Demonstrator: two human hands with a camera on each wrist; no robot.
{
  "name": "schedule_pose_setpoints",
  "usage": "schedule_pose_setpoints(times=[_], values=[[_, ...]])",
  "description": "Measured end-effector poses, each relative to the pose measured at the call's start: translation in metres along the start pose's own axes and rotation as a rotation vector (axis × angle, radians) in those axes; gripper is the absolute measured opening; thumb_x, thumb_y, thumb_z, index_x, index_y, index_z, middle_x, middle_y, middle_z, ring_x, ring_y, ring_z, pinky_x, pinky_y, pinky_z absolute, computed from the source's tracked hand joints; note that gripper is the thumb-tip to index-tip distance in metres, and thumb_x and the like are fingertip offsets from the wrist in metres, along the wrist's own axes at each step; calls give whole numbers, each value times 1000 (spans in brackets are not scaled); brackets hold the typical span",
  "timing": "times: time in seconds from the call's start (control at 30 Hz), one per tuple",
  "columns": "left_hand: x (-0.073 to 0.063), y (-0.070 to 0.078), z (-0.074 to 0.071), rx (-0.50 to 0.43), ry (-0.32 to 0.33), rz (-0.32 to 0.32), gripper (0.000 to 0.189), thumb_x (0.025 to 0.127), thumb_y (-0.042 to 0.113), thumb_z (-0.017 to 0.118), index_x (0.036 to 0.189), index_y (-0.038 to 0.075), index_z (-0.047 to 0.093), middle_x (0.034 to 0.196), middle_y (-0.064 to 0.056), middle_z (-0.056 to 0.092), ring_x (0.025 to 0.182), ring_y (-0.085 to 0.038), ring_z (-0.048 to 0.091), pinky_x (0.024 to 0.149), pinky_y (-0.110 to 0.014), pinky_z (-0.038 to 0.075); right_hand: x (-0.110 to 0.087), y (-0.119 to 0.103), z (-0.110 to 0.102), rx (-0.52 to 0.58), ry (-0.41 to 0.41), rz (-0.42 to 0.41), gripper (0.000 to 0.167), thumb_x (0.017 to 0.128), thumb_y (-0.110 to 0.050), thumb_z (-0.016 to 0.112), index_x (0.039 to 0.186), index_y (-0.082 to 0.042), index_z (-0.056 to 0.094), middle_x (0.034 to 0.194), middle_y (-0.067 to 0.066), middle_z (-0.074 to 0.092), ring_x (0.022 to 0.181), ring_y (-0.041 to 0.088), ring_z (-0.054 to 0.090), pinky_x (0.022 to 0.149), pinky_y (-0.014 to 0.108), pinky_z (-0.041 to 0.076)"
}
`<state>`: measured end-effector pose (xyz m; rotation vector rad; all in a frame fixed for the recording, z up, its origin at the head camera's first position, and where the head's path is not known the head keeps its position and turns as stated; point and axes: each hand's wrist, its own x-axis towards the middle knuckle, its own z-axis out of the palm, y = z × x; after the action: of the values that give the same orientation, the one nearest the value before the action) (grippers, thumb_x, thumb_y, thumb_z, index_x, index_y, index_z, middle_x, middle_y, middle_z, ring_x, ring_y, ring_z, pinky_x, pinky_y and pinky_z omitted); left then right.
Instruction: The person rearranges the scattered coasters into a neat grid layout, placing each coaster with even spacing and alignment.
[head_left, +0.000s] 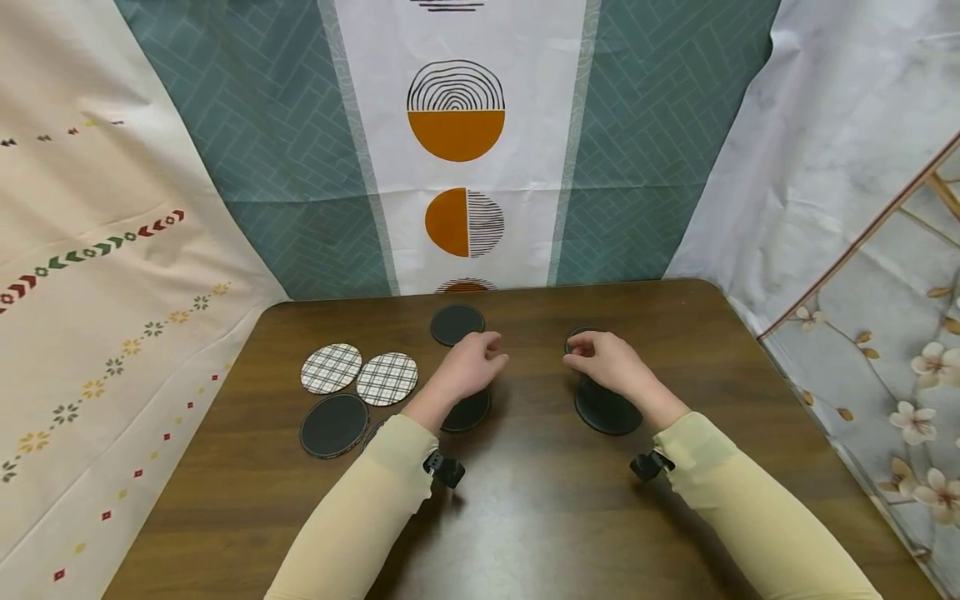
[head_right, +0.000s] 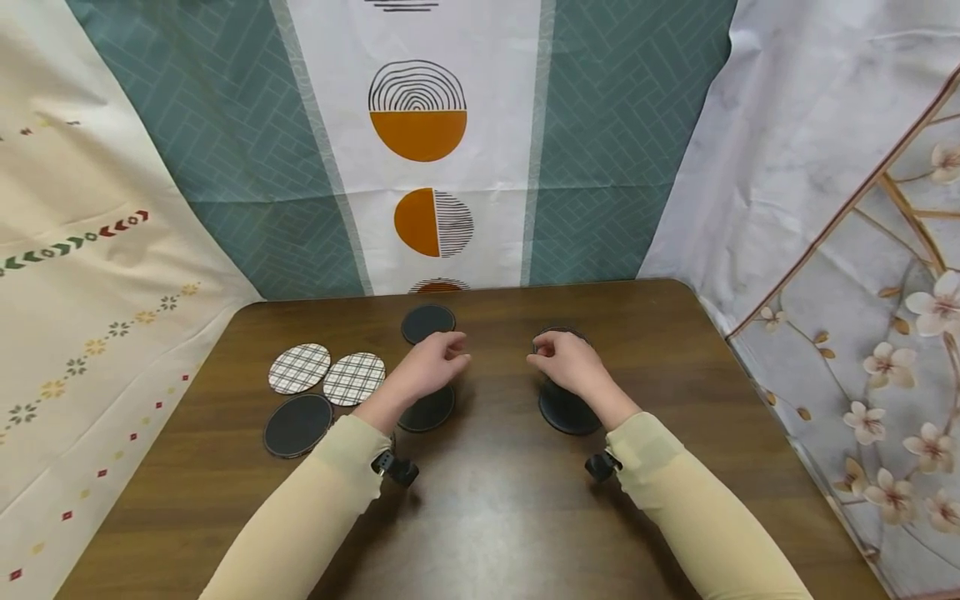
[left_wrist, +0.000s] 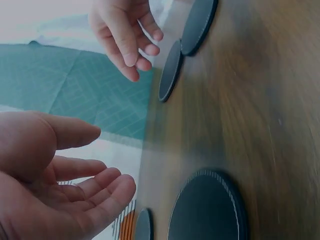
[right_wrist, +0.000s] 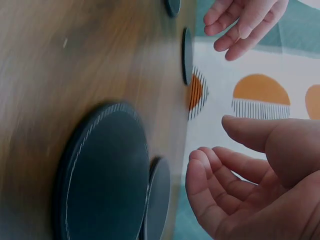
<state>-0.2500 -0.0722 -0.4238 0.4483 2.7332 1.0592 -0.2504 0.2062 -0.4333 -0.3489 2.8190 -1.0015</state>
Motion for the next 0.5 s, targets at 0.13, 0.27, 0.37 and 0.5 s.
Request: schedule_pose_setpoints(times=[0.13, 0.27, 0.37, 0.5], values=[[-13, -8, -8, 69, 26, -6, 51, 111, 20, 68, 156, -3, 57, 147, -21, 63, 131, -35, 67, 107, -51, 54, 1, -14, 11, -7, -27, -54, 46, 108, -25, 72, 143, 4, 69, 116, 9, 75, 113, 32, 69, 95, 50, 55], [-24, -17, -13, 135, 44, -15, 52, 110, 21, 69, 154, -4, 59, 144, -22, 63, 125, -35, 68, 103, -51, 56, 3, -26, 24, 2, -58, -55, 45, 108, -26, 73, 143, 2, 70, 115, 7, 74, 111, 30, 69, 91, 47, 55], [-32, -25, -16, 167, 52, -23, 52, 109, 22, 71, 152, -4, 60, 145, -23, 63, 127, -36, 67, 104, -51, 56, 5, -34, 33, 16, -84, -45, 46, 108, -27, 73, 144, 1, 69, 118, 7, 74, 110, 28, 70, 90, 46, 55], [-42, -34, -20, 184, 63, -45, 51, 108, 22, 72, 151, -4, 62, 147, -24, 62, 131, -39, 65, 107, -54, 54, 5, -43, 42, 39, -110, -45, 45, 109, -27, 73, 144, 1, 69, 120, 8, 74, 109, 27, 70, 90, 46, 57]])
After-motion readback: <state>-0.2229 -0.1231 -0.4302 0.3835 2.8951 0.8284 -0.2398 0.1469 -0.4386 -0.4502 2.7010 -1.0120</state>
